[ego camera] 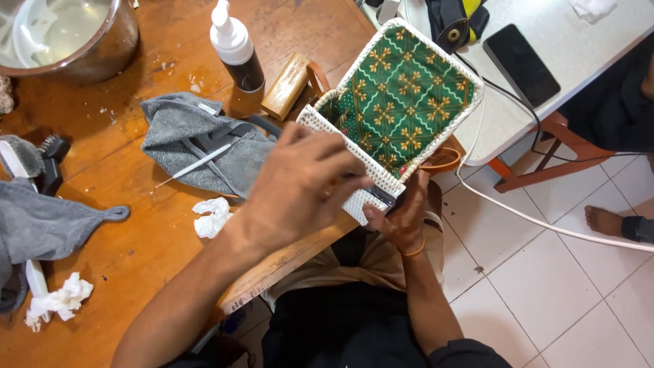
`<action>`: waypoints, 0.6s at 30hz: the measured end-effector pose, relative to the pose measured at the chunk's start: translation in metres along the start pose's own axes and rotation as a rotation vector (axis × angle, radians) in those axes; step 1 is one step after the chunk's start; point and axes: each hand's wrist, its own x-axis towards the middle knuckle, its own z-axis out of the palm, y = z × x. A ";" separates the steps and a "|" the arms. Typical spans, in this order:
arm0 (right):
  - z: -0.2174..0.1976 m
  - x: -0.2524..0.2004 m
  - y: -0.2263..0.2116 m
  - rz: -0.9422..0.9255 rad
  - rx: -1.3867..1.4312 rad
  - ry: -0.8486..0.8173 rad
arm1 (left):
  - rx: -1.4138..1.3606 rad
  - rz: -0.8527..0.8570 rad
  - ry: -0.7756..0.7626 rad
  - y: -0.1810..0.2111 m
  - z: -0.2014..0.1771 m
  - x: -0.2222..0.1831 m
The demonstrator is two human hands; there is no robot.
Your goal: Cleaning a woven bag by applying foam cleaner and wiping it with a cloth and a brush.
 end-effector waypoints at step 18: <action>0.005 -0.015 0.009 0.083 0.095 0.005 | 0.053 -0.015 0.004 -0.014 0.006 -0.006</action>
